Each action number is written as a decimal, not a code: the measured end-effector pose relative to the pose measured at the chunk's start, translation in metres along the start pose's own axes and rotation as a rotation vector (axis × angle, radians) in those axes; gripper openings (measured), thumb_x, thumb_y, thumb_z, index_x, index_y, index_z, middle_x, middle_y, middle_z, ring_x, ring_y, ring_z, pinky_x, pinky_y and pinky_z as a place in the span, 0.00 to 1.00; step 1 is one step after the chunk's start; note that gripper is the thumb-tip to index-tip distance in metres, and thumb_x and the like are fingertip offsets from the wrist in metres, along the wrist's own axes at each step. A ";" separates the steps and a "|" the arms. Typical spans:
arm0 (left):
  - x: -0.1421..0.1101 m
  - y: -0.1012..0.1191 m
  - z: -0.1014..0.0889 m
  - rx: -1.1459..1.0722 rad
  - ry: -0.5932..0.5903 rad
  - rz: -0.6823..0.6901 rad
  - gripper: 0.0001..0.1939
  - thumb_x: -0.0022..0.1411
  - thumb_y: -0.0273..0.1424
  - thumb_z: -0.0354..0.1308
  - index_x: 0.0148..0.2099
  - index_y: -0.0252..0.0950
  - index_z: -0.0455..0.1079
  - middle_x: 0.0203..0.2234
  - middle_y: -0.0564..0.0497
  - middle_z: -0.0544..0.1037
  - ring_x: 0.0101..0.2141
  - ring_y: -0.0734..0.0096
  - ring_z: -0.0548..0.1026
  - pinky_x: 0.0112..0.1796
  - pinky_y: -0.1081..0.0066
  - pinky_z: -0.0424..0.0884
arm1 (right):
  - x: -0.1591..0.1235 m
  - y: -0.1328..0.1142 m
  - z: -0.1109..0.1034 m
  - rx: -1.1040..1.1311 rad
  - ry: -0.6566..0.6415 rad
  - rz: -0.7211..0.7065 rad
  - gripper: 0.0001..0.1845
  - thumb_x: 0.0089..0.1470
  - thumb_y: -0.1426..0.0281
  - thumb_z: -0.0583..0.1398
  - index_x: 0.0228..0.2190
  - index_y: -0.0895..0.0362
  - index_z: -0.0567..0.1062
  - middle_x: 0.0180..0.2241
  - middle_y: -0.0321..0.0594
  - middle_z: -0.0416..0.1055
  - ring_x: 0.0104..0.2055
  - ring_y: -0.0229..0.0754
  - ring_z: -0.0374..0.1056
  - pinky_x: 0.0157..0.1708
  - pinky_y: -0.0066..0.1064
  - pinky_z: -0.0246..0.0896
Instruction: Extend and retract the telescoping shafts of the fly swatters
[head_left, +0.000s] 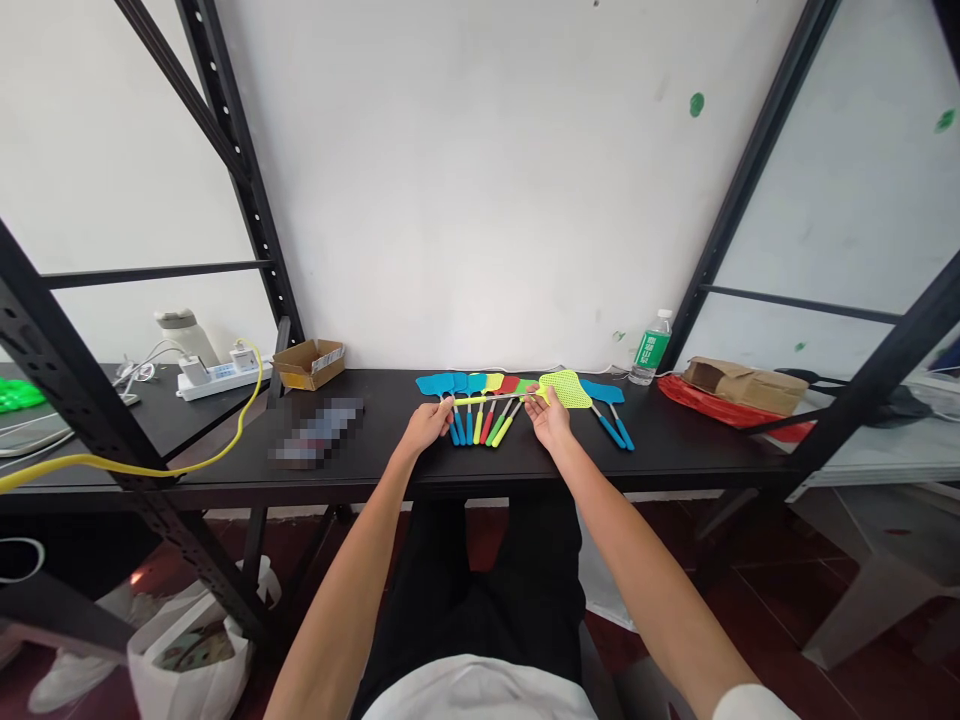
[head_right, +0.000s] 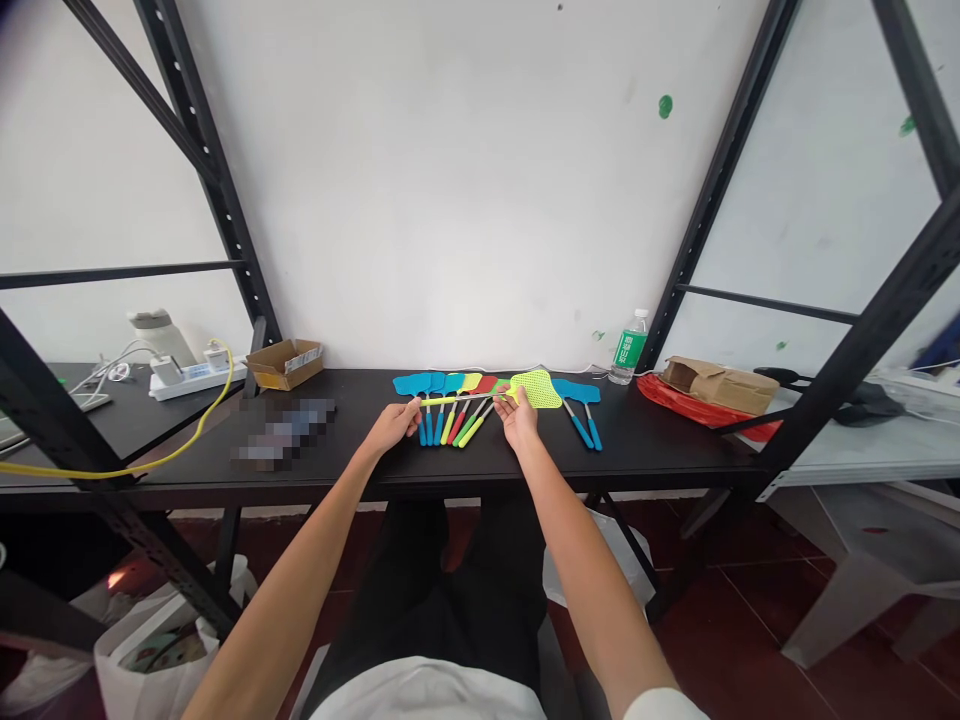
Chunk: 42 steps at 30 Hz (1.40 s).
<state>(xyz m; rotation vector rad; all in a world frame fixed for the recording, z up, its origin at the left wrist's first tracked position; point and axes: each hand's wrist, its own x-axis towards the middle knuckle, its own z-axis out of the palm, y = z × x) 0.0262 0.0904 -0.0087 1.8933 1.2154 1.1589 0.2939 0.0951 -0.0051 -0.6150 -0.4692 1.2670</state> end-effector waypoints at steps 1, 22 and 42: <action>0.000 -0.001 -0.001 -0.048 -0.019 0.017 0.30 0.66 0.55 0.44 0.25 0.37 0.66 0.14 0.52 0.68 0.19 0.70 0.66 0.28 0.71 0.63 | 0.000 0.001 0.001 -0.027 -0.011 0.001 0.16 0.68 0.65 0.52 0.33 0.57 0.75 0.31 0.42 0.80 0.28 0.36 0.76 0.28 0.24 0.74; -0.009 0.014 -0.007 -0.132 -0.086 0.025 0.16 0.59 0.41 0.54 0.31 0.34 0.74 0.20 0.51 0.72 0.21 0.73 0.64 0.25 0.71 0.60 | -0.004 0.014 -0.001 -0.362 -0.176 -0.081 0.13 0.48 0.65 0.72 0.28 0.61 0.79 0.28 0.44 0.79 0.23 0.34 0.72 0.25 0.22 0.68; -0.005 0.003 0.000 0.024 -0.143 0.142 0.25 0.58 0.52 0.58 0.32 0.34 0.78 0.18 0.50 0.72 0.21 0.71 0.67 0.24 0.72 0.61 | -0.004 0.017 0.006 -0.397 -0.092 -0.114 0.10 0.48 0.68 0.71 0.23 0.60 0.77 0.22 0.41 0.77 0.21 0.32 0.70 0.21 0.20 0.65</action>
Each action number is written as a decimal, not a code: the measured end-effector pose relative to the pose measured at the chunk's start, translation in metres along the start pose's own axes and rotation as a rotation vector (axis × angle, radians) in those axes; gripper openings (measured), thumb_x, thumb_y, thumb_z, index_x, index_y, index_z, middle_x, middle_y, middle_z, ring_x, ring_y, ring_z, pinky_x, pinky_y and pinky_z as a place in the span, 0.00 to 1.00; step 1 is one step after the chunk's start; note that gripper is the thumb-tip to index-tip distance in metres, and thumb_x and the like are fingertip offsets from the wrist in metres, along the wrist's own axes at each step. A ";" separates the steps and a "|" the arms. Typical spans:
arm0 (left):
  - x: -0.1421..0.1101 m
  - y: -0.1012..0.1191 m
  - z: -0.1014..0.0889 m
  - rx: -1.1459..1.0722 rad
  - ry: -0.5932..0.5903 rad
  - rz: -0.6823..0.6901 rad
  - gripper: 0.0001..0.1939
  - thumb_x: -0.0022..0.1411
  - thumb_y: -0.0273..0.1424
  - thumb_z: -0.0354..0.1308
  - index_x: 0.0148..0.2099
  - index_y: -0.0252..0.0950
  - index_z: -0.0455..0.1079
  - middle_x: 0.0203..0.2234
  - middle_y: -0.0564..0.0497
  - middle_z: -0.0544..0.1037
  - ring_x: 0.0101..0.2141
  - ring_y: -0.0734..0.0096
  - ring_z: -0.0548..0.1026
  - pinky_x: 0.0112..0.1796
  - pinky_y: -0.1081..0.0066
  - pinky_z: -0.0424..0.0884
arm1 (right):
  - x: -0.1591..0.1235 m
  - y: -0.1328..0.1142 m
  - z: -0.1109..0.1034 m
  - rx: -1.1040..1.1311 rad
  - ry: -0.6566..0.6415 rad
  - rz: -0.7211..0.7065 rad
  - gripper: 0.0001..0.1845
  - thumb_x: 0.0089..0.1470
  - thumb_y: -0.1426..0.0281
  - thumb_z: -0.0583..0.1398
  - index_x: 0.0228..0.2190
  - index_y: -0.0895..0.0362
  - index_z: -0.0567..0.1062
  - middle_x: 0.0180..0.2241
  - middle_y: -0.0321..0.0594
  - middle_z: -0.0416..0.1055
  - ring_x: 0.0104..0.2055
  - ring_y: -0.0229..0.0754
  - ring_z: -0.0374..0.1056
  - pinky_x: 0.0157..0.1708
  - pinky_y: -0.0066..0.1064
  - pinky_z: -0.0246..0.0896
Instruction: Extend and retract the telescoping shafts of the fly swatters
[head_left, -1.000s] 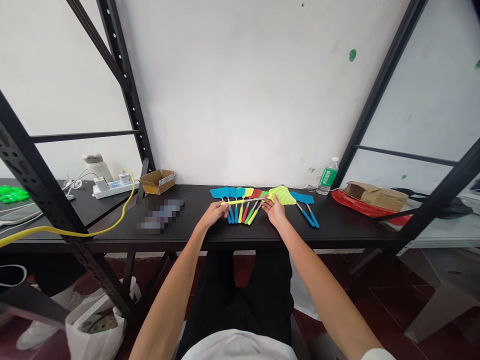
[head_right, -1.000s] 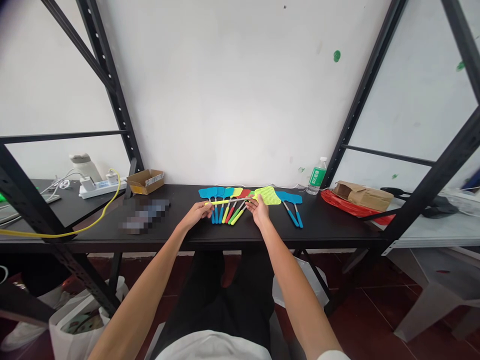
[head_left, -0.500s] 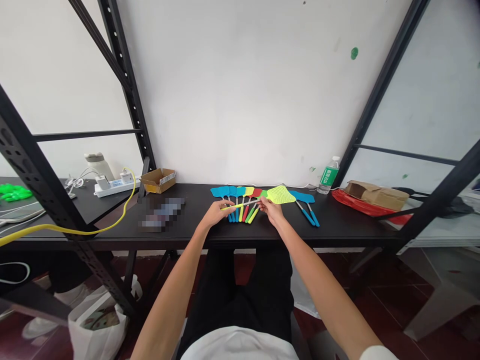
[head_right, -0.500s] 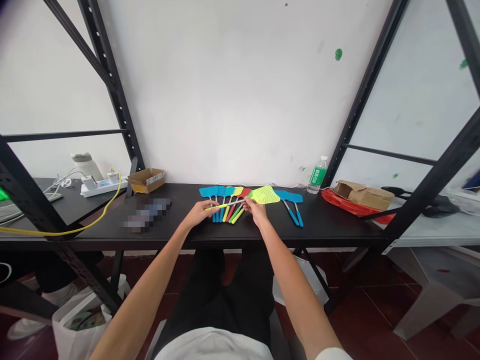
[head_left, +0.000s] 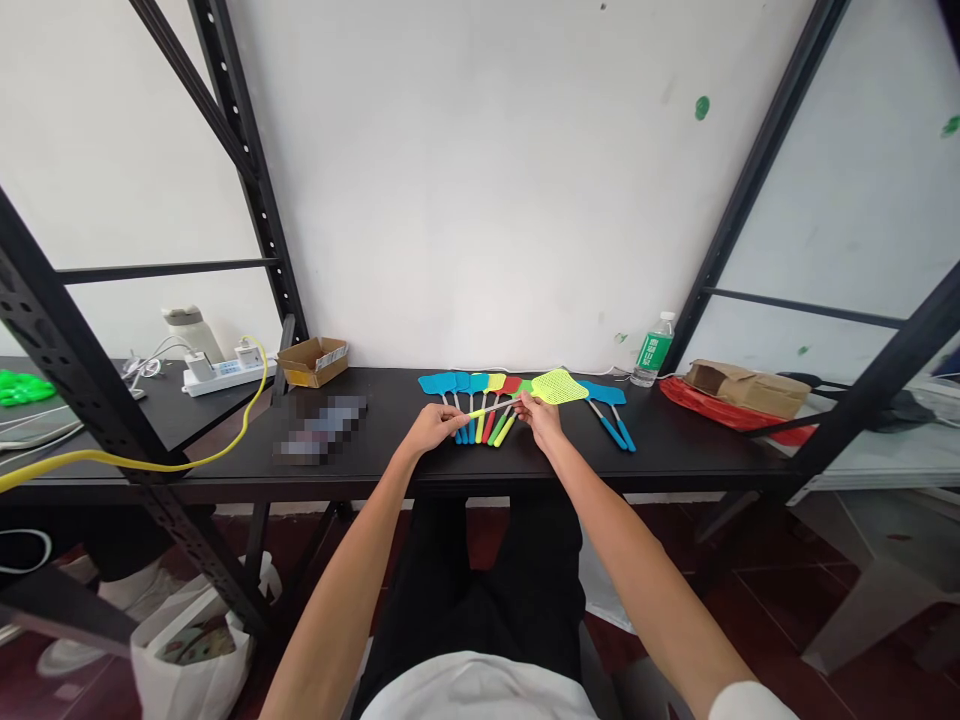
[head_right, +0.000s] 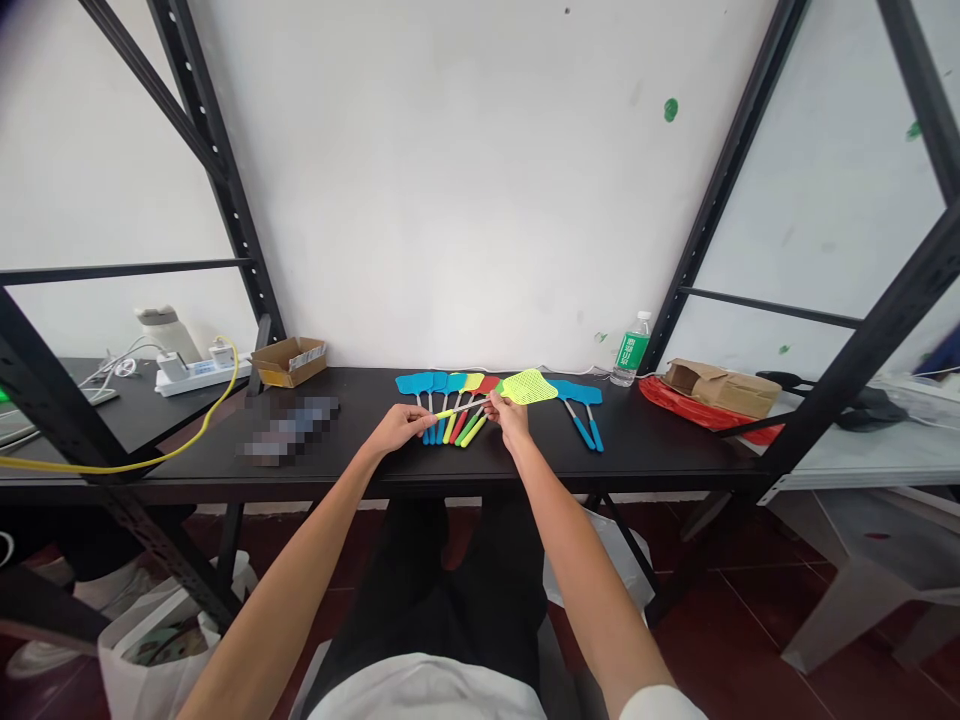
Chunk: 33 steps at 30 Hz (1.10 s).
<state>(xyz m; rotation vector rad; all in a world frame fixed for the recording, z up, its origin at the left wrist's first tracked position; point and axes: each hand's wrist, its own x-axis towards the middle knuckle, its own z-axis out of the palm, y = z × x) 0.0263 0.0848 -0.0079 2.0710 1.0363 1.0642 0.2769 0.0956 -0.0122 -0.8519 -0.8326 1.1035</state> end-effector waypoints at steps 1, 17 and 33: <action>0.000 -0.001 0.000 -0.010 0.029 -0.004 0.24 0.58 0.52 0.59 0.32 0.34 0.78 0.19 0.50 0.73 0.22 0.70 0.68 0.24 0.72 0.62 | 0.000 0.000 0.000 0.001 0.009 -0.004 0.11 0.48 0.68 0.71 0.23 0.60 0.77 0.22 0.41 0.77 0.21 0.32 0.69 0.21 0.20 0.65; -0.003 0.005 -0.001 -0.100 0.093 -0.079 0.33 0.65 0.56 0.46 0.25 0.35 0.71 0.13 0.52 0.67 0.19 0.72 0.65 0.26 0.72 0.64 | -0.001 -0.005 -0.002 0.120 0.057 0.004 0.10 0.50 0.69 0.70 0.24 0.58 0.75 0.23 0.39 0.77 0.23 0.34 0.71 0.23 0.22 0.67; -0.003 0.002 -0.004 -0.102 0.185 -0.006 0.20 0.58 0.48 0.61 0.35 0.34 0.76 0.26 0.47 0.78 0.30 0.64 0.75 0.33 0.68 0.68 | 0.001 -0.002 -0.002 0.123 0.075 -0.014 0.11 0.51 0.69 0.70 0.24 0.58 0.76 0.21 0.38 0.76 0.21 0.32 0.70 0.22 0.20 0.68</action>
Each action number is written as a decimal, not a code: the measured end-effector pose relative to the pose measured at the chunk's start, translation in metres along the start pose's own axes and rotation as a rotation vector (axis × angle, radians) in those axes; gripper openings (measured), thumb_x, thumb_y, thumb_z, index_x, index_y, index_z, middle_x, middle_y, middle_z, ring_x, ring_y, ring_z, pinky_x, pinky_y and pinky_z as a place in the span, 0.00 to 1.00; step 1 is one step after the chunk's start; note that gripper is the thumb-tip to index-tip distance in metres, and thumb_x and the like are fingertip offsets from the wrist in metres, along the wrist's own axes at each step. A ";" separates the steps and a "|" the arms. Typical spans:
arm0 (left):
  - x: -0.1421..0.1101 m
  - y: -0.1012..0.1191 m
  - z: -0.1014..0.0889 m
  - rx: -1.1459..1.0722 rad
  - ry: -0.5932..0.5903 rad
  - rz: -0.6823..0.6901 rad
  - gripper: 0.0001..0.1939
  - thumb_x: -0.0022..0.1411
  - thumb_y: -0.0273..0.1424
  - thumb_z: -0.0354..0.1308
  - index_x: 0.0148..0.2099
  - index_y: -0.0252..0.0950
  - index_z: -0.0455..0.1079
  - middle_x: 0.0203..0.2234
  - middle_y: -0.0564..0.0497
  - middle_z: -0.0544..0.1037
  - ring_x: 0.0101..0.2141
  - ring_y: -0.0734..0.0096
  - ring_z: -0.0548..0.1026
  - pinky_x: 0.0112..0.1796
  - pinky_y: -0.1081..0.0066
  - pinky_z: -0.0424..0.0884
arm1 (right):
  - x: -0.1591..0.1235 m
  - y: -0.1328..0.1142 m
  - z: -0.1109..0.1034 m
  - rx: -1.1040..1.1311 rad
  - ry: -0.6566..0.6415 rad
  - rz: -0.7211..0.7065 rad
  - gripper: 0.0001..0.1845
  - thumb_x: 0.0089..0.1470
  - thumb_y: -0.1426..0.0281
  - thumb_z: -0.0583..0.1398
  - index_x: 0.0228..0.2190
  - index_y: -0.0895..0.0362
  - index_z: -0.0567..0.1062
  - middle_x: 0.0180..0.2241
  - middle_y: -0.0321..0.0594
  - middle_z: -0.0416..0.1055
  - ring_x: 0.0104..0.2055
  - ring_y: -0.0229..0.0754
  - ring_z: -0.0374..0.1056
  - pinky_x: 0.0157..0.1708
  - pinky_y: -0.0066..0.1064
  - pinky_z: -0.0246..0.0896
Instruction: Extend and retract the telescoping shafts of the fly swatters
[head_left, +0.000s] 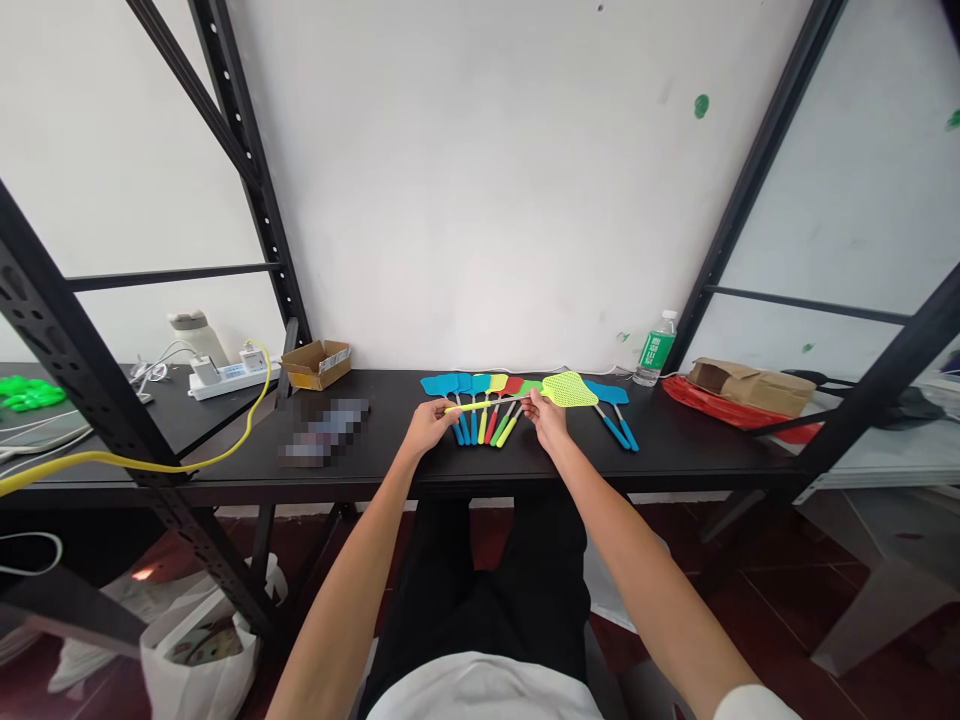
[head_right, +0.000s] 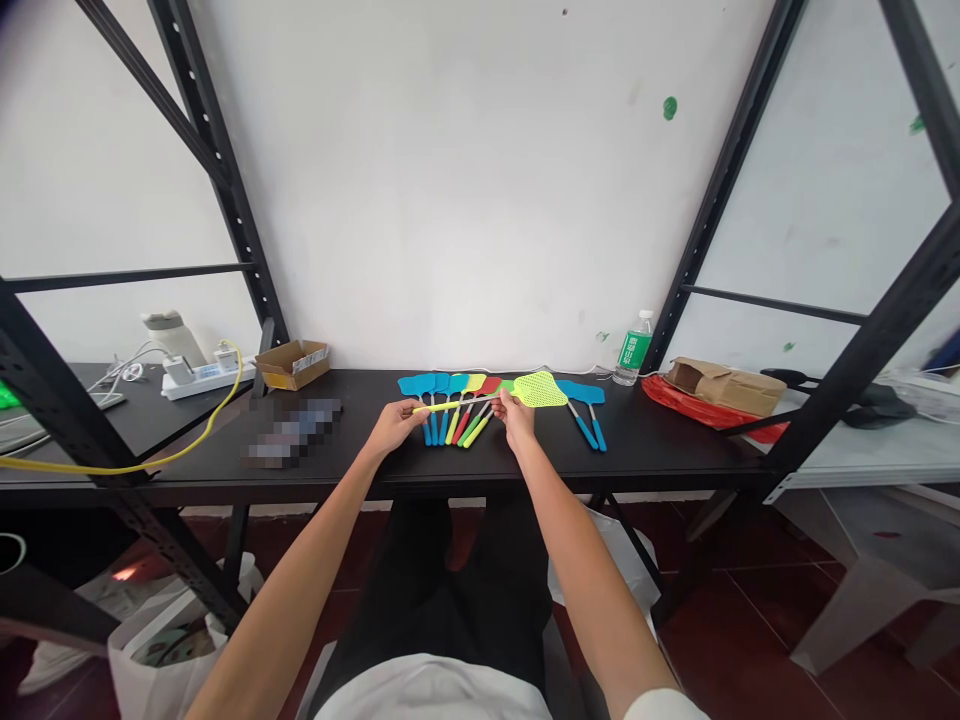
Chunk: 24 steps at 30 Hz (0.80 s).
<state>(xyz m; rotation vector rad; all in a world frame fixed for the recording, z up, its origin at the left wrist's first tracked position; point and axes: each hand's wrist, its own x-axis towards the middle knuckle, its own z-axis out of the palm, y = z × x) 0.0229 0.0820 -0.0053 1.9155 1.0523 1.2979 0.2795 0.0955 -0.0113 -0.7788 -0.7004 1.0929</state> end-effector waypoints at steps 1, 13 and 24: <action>0.000 0.001 0.000 -0.004 0.000 -0.003 0.20 0.58 0.48 0.61 0.36 0.34 0.76 0.27 0.47 0.78 0.30 0.64 0.75 0.33 0.69 0.68 | 0.000 0.000 0.000 0.007 0.002 0.002 0.10 0.51 0.69 0.70 0.23 0.58 0.76 0.21 0.38 0.76 0.22 0.32 0.70 0.22 0.20 0.68; -0.002 0.002 0.002 -0.022 -0.058 -0.097 0.30 0.66 0.53 0.48 0.23 0.35 0.68 0.18 0.49 0.74 0.19 0.75 0.63 0.24 0.72 0.59 | 0.000 -0.001 -0.002 0.011 -0.028 0.018 0.12 0.48 0.66 0.72 0.23 0.57 0.76 0.22 0.37 0.77 0.22 0.33 0.70 0.22 0.21 0.66; 0.000 -0.002 -0.001 0.015 0.057 0.024 0.20 0.58 0.48 0.60 0.36 0.34 0.74 0.31 0.45 0.80 0.30 0.64 0.74 0.30 0.69 0.67 | 0.003 0.002 -0.003 0.004 0.001 -0.001 0.13 0.48 0.65 0.72 0.23 0.57 0.75 0.23 0.38 0.77 0.22 0.33 0.70 0.21 0.22 0.67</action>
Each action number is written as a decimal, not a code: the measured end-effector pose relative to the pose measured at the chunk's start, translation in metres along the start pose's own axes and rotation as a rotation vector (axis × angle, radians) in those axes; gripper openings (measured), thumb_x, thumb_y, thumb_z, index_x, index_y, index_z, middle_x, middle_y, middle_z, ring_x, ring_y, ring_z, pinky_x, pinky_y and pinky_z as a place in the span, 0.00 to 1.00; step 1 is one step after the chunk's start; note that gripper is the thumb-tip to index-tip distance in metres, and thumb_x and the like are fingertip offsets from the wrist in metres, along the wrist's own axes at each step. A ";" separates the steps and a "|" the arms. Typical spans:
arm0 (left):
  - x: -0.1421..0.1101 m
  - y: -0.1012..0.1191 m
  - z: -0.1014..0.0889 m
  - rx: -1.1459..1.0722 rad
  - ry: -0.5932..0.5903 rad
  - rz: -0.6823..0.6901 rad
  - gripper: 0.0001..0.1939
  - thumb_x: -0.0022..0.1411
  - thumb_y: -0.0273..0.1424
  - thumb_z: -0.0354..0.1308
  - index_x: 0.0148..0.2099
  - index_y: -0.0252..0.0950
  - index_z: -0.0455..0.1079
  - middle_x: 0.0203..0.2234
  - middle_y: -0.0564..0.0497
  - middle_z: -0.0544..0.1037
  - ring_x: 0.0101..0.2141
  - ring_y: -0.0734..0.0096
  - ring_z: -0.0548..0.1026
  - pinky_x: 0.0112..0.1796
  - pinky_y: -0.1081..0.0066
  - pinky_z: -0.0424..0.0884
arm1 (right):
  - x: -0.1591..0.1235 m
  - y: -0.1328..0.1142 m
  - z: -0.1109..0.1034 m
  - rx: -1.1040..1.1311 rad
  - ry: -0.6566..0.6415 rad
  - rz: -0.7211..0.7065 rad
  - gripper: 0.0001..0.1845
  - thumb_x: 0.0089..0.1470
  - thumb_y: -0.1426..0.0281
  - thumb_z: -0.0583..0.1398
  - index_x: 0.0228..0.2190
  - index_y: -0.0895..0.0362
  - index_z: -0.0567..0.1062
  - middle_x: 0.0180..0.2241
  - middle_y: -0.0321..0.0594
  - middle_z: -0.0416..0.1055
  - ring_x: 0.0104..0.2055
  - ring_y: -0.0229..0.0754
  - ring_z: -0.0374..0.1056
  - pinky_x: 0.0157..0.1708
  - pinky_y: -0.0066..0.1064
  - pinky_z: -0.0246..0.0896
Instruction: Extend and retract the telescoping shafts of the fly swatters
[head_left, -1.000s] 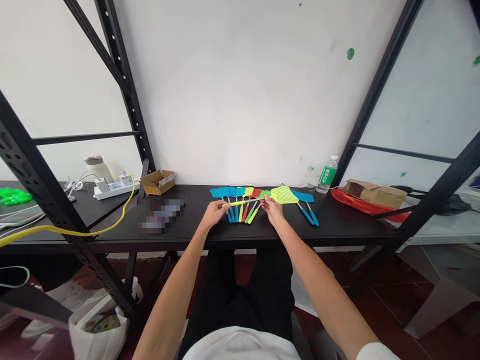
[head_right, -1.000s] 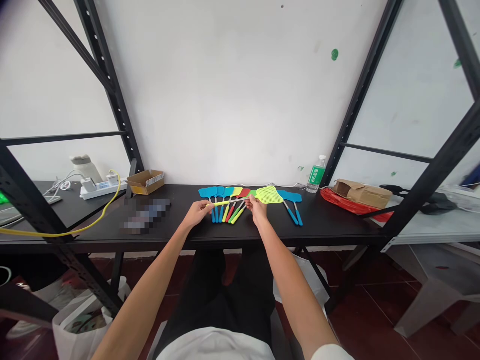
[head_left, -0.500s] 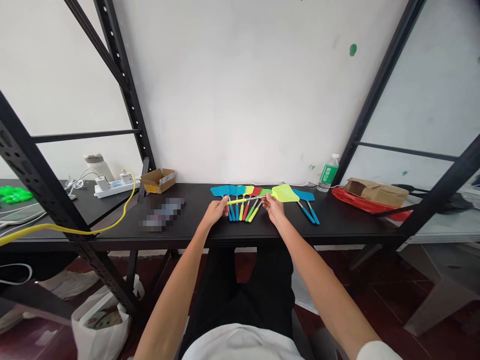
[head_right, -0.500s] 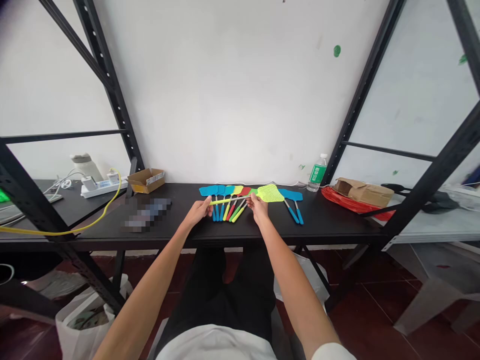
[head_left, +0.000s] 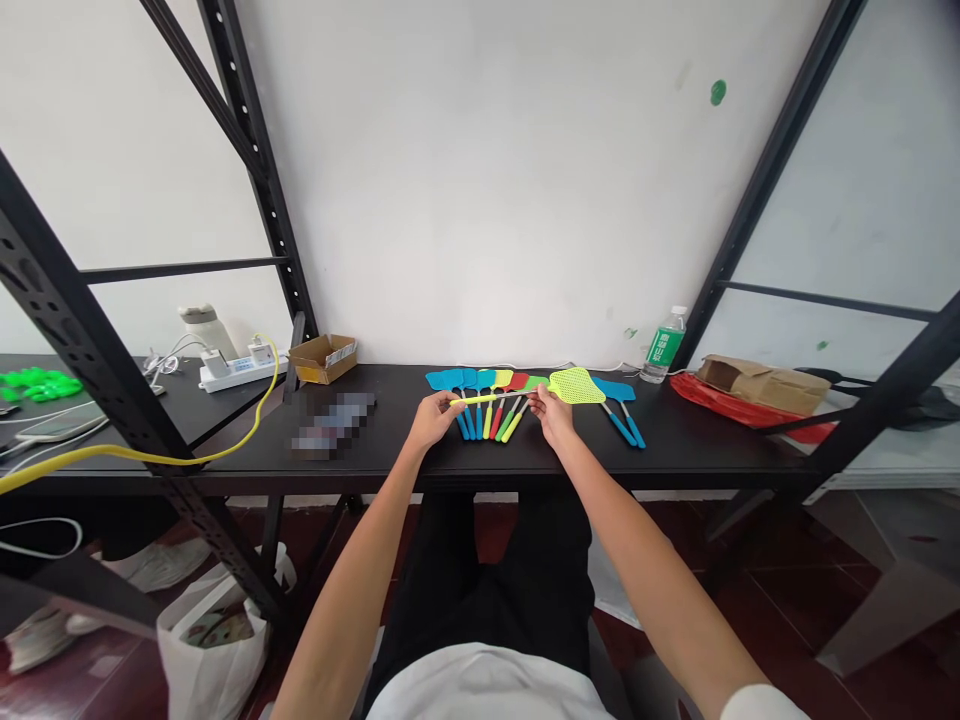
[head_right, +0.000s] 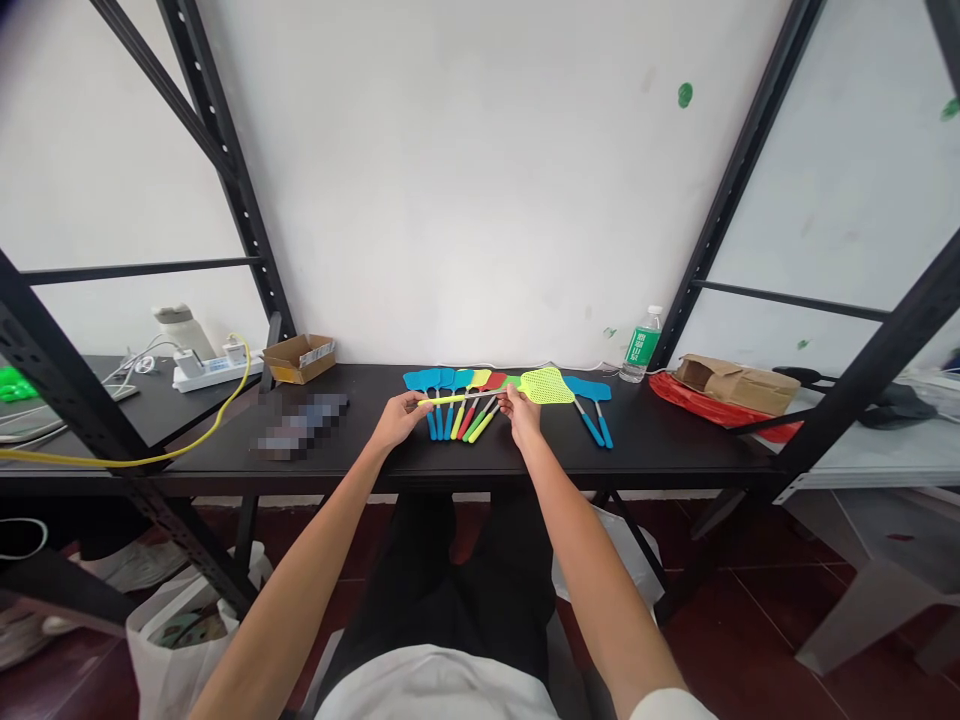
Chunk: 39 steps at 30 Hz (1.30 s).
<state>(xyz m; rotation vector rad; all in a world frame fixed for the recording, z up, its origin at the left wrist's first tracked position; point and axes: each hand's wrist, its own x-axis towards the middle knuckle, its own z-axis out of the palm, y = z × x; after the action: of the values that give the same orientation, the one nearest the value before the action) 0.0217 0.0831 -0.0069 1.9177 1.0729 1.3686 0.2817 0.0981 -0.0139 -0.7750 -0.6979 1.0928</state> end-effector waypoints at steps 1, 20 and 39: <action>0.000 0.000 0.000 -0.005 0.006 0.003 0.20 0.58 0.48 0.61 0.37 0.34 0.75 0.31 0.45 0.80 0.30 0.64 0.75 0.30 0.69 0.67 | 0.000 0.000 0.000 -0.001 0.000 -0.005 0.14 0.47 0.64 0.72 0.23 0.57 0.75 0.23 0.38 0.77 0.22 0.33 0.70 0.21 0.22 0.67; -0.001 0.002 0.000 0.079 -0.028 -0.007 0.24 0.63 0.50 0.55 0.28 0.35 0.74 0.25 0.48 0.79 0.23 0.70 0.70 0.27 0.71 0.64 | -0.002 -0.003 0.002 0.022 0.018 0.006 0.12 0.49 0.65 0.71 0.23 0.57 0.77 0.22 0.37 0.76 0.22 0.31 0.69 0.22 0.20 0.66; -0.001 0.003 0.001 -0.030 0.023 -0.023 0.22 0.54 0.47 0.65 0.42 0.35 0.74 0.35 0.44 0.81 0.28 0.66 0.75 0.29 0.68 0.69 | -0.004 -0.008 -0.002 0.034 -0.070 0.050 0.16 0.48 0.60 0.72 0.25 0.57 0.76 0.23 0.38 0.75 0.24 0.34 0.70 0.25 0.24 0.68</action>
<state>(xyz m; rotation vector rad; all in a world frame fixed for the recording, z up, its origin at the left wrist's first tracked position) 0.0229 0.0808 -0.0055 1.8673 1.0762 1.3889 0.2862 0.0920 -0.0090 -0.7310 -0.7198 1.1788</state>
